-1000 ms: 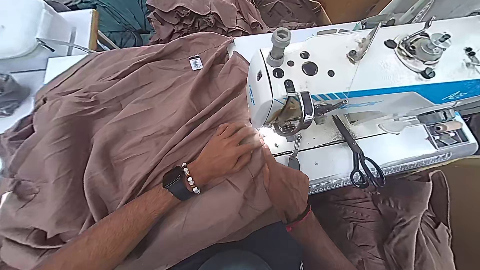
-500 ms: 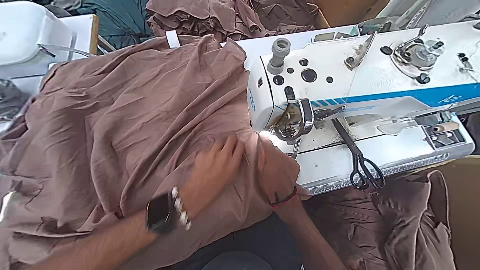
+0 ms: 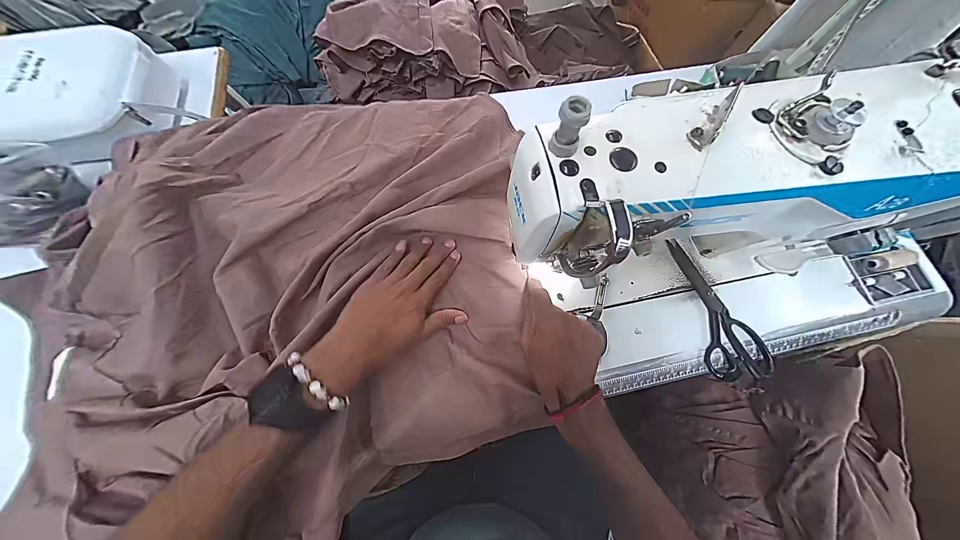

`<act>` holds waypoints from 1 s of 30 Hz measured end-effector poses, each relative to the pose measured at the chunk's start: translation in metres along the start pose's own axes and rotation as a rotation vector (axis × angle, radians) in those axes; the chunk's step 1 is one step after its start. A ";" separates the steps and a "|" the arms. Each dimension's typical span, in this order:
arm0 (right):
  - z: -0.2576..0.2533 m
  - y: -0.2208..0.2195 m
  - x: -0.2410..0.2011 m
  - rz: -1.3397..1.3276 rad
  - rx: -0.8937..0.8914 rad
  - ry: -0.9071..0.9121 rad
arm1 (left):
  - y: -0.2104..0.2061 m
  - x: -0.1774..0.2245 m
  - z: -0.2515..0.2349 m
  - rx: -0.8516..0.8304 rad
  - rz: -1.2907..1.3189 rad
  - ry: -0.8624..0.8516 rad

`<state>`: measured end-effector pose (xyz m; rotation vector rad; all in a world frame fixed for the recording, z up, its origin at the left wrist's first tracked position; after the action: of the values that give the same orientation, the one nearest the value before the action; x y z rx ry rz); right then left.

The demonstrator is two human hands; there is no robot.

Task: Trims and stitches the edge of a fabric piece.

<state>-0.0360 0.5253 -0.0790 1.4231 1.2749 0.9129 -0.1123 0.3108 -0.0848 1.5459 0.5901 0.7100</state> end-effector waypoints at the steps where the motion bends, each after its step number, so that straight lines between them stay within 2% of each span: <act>1: -0.004 0.000 -0.002 0.020 -0.026 -0.003 | 0.011 0.013 0.003 0.053 -0.027 0.055; 3: -0.002 -0.002 -0.001 0.026 -0.016 0.013 | 0.029 0.045 0.026 0.184 0.015 0.244; 5: 0.008 -0.005 0.001 0.006 0.072 0.045 | 0.035 0.067 0.058 0.256 0.069 0.463; 7: 0.019 -0.004 0.004 -0.021 0.108 0.065 | 0.024 0.067 0.089 0.199 0.095 0.634; 9: 0.033 -0.004 0.011 -0.053 0.089 0.077 | 0.002 0.044 0.116 0.133 0.123 0.683; 11: 0.042 -0.005 0.014 -0.030 0.016 0.090 | -0.011 0.001 0.126 0.136 0.092 0.554; 14: 0.049 -0.007 0.010 0.004 -0.038 0.092 | -0.007 -0.073 0.105 0.026 0.063 0.272; 16: 0.050 -0.008 0.009 -0.006 -0.038 0.096 | 0.007 -0.100 0.082 -0.125 -0.003 0.268; 18: 0.047 -0.005 0.012 -0.099 -0.033 0.093 | 0.035 -0.080 0.048 -0.174 -0.012 0.269; 20: 0.040 0.006 0.026 -0.284 0.042 0.090 | 0.052 -0.023 0.014 0.032 0.178 0.207; 22: 0.027 0.016 0.045 -0.441 0.122 0.039 | 0.041 0.033 -0.019 0.236 0.495 0.165; 24: 0.012 0.022 0.068 -0.415 0.163 -0.010 | 0.010 0.068 -0.039 0.288 0.527 0.080; 27: -0.007 0.022 0.107 -0.299 0.067 0.001 | -0.021 0.076 -0.045 0.296 0.309 -0.056; 30: -0.011 0.011 0.109 -0.314 -0.028 0.090 | -0.021 0.065 -0.038 0.243 0.309 -0.128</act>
<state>-0.0251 0.6351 -0.0740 1.1295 1.4969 0.7838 -0.0960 0.3861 -0.0977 1.9199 0.3536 0.7848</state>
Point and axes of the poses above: each hand's wrist, its own z-axis away from the middle knuckle, its own y-axis out of the back of the hand, x = y × z, the point moved 4 cm from there along -z, towards the middle knuckle, and after that the axes turned 4 degrees about z, right-handed, at the moved point
